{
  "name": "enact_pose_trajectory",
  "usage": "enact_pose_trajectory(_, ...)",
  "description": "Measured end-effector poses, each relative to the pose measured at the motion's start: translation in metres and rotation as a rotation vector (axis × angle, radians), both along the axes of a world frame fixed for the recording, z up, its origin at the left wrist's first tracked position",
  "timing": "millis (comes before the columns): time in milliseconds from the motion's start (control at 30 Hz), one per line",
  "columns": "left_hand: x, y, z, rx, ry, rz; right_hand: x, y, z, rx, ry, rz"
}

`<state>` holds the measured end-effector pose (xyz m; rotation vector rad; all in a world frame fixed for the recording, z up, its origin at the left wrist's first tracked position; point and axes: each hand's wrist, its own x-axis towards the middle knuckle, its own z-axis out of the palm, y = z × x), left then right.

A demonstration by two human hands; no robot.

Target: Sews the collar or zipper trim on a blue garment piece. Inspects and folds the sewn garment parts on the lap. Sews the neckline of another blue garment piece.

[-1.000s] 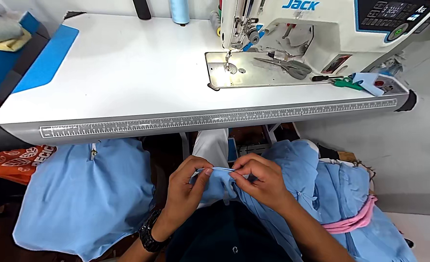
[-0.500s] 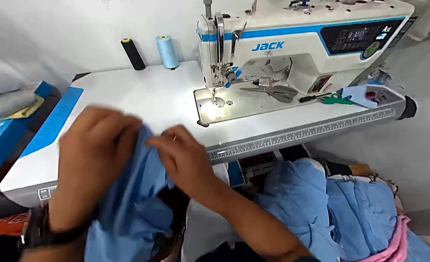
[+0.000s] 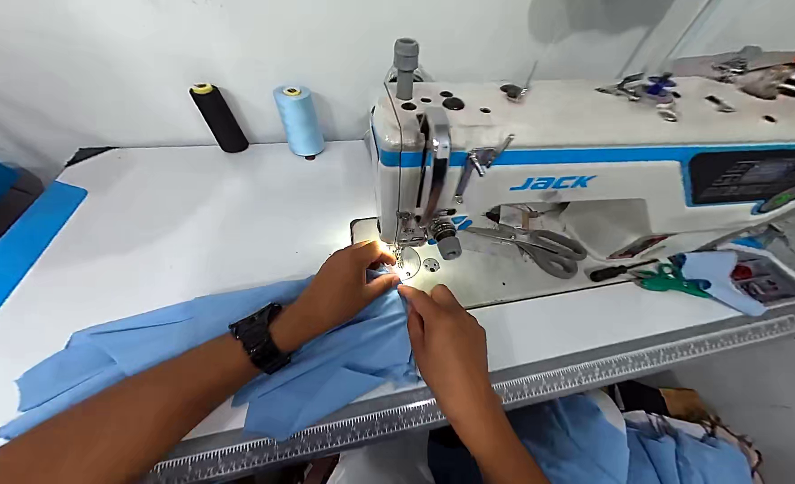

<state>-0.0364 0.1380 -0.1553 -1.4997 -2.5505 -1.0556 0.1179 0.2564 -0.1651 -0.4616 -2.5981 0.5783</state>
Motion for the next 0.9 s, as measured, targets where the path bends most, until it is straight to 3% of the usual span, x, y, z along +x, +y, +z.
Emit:
enact_pose_trajectory(167,0.001,-0.008,-0.002,-0.013,0.122,0.001,-0.003,-0.003,-0.005,0.147,-0.019,-0.005)
enact_pose_trajectory(767,-0.013,0.011,-0.001,0.02,0.122,0.077,-0.021,0.0,0.011,0.145,-0.176,-0.089)
enact_pose_trajectory(900,-0.01,0.011,-0.001,-0.034,0.246,0.053,-0.021,-0.001,0.011,0.154,-0.189,-0.091)
